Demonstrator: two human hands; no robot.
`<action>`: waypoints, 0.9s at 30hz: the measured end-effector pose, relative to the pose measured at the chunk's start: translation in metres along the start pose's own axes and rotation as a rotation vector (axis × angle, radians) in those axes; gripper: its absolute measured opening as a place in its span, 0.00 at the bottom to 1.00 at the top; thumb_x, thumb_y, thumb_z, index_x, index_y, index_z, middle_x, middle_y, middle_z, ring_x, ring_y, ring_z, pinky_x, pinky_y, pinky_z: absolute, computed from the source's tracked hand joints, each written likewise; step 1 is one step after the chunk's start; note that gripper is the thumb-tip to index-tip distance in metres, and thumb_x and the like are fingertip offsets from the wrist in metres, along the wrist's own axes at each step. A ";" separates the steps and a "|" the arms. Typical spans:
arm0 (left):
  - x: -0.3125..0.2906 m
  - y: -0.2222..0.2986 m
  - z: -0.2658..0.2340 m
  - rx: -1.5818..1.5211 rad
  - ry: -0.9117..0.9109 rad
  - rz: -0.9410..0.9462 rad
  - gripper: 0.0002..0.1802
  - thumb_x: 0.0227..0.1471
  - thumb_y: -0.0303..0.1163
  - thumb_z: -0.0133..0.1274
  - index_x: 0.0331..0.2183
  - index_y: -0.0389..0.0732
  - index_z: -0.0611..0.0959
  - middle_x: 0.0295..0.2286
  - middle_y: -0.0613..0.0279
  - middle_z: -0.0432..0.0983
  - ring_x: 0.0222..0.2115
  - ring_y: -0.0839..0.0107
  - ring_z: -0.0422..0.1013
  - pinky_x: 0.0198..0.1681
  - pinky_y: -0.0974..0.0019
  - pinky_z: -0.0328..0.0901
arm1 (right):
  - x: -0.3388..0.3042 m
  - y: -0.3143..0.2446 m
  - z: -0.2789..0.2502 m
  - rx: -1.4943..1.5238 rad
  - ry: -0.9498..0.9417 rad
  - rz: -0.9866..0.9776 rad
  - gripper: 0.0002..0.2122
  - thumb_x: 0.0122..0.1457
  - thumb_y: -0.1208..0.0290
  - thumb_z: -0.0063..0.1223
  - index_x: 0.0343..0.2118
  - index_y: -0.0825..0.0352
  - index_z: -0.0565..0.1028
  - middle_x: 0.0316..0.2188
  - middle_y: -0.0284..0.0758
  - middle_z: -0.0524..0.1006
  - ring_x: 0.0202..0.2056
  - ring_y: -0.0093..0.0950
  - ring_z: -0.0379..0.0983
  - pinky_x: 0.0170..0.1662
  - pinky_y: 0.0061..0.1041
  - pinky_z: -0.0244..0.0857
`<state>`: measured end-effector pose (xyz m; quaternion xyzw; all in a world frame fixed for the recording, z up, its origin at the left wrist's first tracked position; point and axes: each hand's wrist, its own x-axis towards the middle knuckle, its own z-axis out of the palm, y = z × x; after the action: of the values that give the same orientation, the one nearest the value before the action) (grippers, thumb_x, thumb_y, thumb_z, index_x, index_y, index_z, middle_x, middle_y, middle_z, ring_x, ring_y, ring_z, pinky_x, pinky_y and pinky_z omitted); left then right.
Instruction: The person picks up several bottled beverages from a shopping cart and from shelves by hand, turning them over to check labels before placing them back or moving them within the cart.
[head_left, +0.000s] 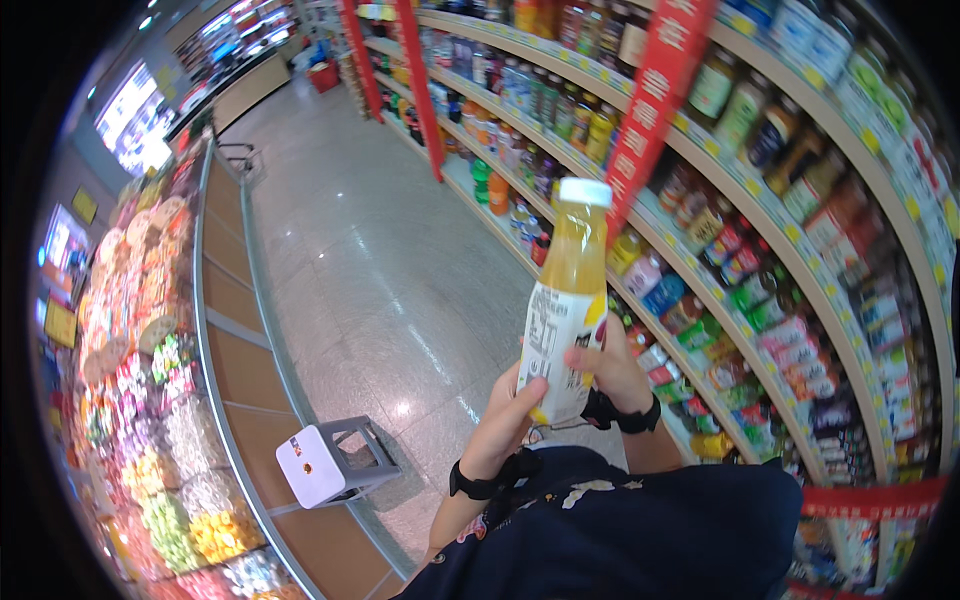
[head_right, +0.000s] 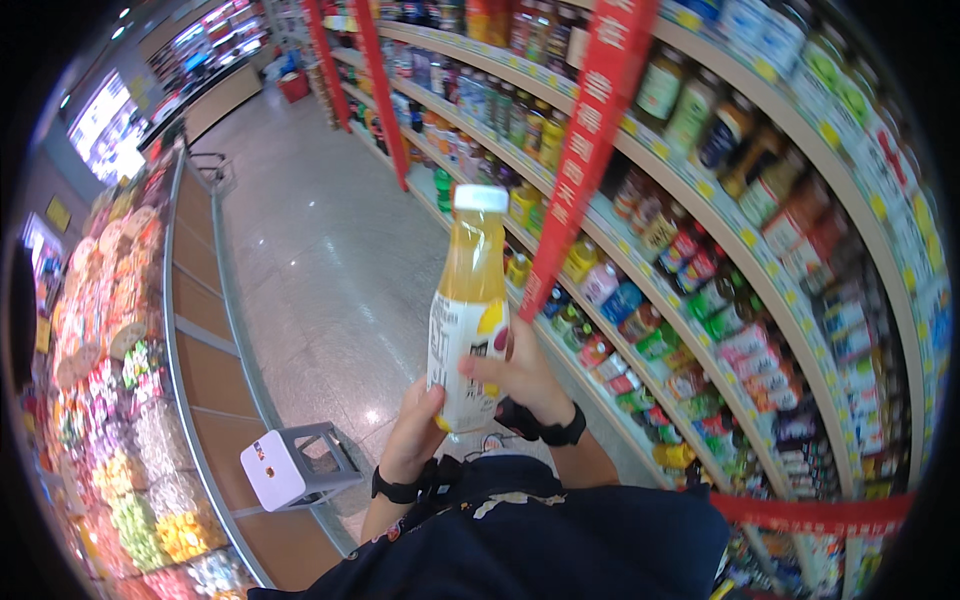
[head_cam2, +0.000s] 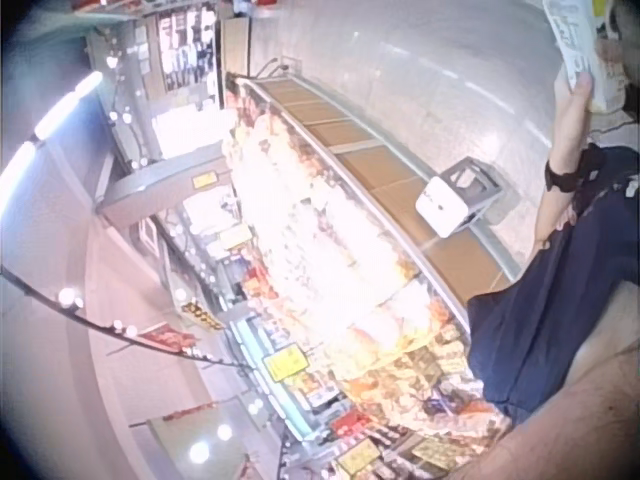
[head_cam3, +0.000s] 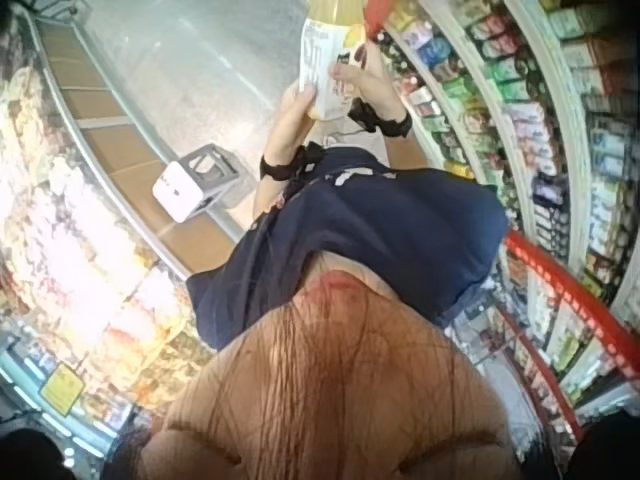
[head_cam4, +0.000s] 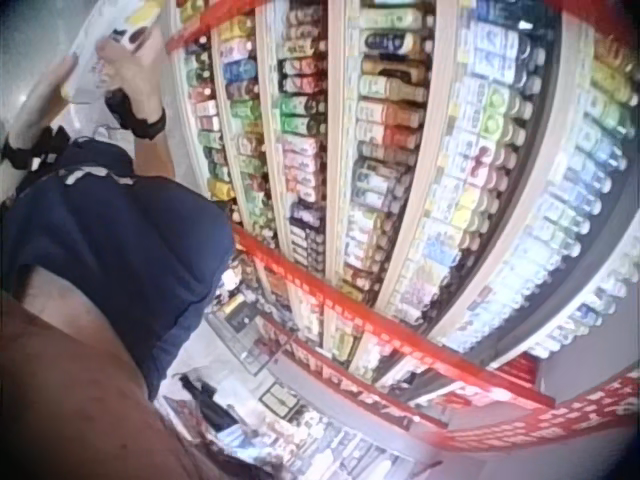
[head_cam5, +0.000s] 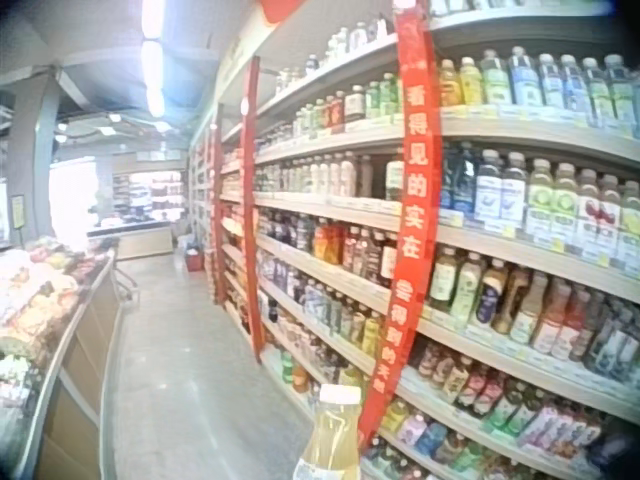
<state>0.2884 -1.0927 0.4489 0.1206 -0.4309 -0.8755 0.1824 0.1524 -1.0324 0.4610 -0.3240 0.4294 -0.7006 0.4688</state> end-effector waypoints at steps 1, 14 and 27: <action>-0.003 0.001 -0.017 -0.152 0.028 -0.047 0.30 0.45 0.43 0.44 0.44 0.30 0.59 0.41 0.53 0.62 0.40 0.68 0.62 0.43 0.66 0.57 | 0.008 0.008 0.010 -0.009 -0.034 0.023 0.25 0.38 0.72 0.58 0.40 0.70 0.61 0.34 0.33 0.69 0.36 0.21 0.66 0.39 0.20 0.60; 0.000 0.136 -0.226 -0.100 0.061 -0.097 0.32 0.45 0.49 0.42 0.44 0.32 0.61 0.40 0.56 0.63 0.40 0.70 0.62 0.43 0.68 0.57 | 0.186 0.115 0.147 0.055 -0.226 0.079 0.27 0.40 0.65 0.57 0.42 0.69 0.58 0.36 0.34 0.67 0.37 0.22 0.64 0.40 0.22 0.59; 0.044 0.298 -0.442 0.198 0.001 -0.190 0.22 0.49 0.39 0.40 0.42 0.32 0.64 0.38 0.58 0.65 0.38 0.75 0.61 0.41 0.73 0.56 | 0.384 0.191 0.277 -0.017 -0.104 -0.012 0.25 0.39 0.70 0.58 0.41 0.69 0.60 0.35 0.34 0.69 0.36 0.22 0.66 0.40 0.22 0.59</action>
<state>0.4750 -1.5926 0.4195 0.1788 -0.5015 -0.8421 0.0860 0.3273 -1.5106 0.4246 -0.3667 0.4084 -0.6819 0.4834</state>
